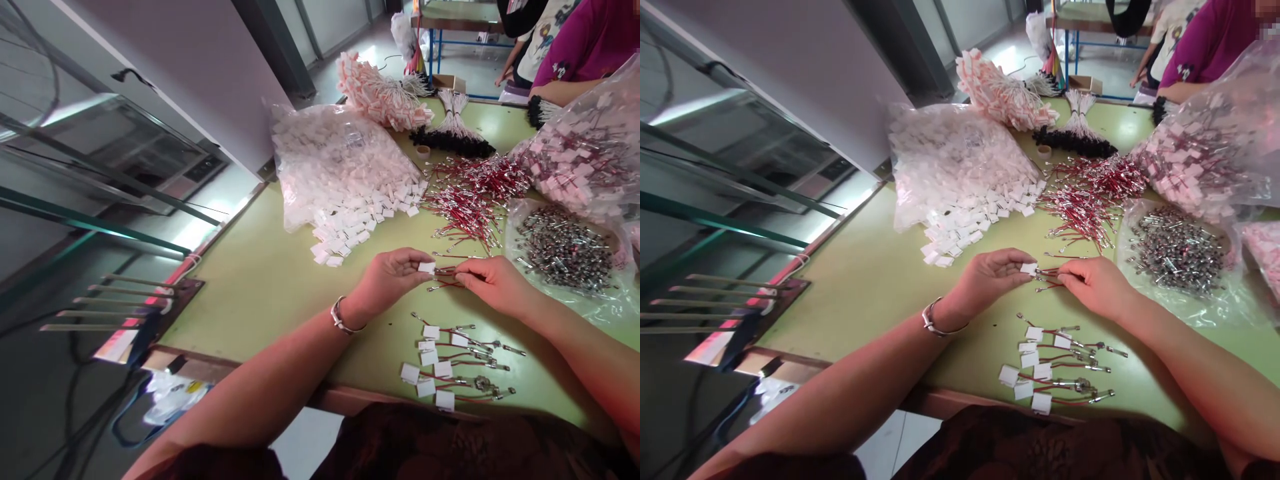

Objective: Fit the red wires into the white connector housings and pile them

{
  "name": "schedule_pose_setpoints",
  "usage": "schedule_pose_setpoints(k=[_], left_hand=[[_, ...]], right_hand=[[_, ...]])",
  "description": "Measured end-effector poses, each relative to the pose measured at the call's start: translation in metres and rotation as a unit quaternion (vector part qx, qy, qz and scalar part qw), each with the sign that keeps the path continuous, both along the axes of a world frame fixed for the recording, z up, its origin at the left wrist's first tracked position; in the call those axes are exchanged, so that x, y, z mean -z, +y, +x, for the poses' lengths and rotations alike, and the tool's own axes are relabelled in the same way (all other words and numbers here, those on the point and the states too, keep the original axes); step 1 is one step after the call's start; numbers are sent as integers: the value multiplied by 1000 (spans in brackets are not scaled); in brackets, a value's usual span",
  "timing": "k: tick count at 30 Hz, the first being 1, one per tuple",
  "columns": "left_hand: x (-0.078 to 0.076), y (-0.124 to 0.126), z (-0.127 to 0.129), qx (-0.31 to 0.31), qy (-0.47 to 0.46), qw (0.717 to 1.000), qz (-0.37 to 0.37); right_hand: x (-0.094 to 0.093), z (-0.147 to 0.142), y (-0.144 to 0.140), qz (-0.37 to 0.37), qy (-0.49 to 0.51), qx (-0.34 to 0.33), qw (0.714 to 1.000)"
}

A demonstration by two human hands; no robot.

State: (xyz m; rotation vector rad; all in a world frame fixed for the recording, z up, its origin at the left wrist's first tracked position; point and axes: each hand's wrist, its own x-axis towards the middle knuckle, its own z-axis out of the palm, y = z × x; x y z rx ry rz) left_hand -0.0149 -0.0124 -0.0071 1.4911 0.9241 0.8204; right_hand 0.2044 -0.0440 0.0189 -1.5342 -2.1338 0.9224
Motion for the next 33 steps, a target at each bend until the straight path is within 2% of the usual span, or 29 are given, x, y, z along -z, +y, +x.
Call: schedule_pose_setpoints(k=[6, 9, 16, 20, 25, 27, 30, 33], left_hand=[[-1, 2, -5, 75, 34, 992, 93], [1, 4, -7, 94, 49, 988, 115], [3, 4, -6, 92, 34, 993, 64], [1, 1, -3, 105, 23, 993, 49], [1, -5, 4, 85, -13, 993, -84], [3, -7, 6, 79, -24, 990, -117], [7, -12, 10, 82, -24, 989, -117], [7, -15, 12, 135, 20, 990, -39]], right_hand=[[-4, 2, 4, -63, 12, -7, 998], [-5, 2, 4, -84, 17, -10, 996], [-6, 0, 2, -70, 28, -16, 997], [-7, -2, 1, -61, 2, -23, 998], [-5, -9, -4, -33, -18, -3, 999], [-5, -12, -6, -10, -25, -18, 999], [-7, -15, -8, 7, -47, -64, 997], [-11, -15, -9, -18, -102, -98, 990]])
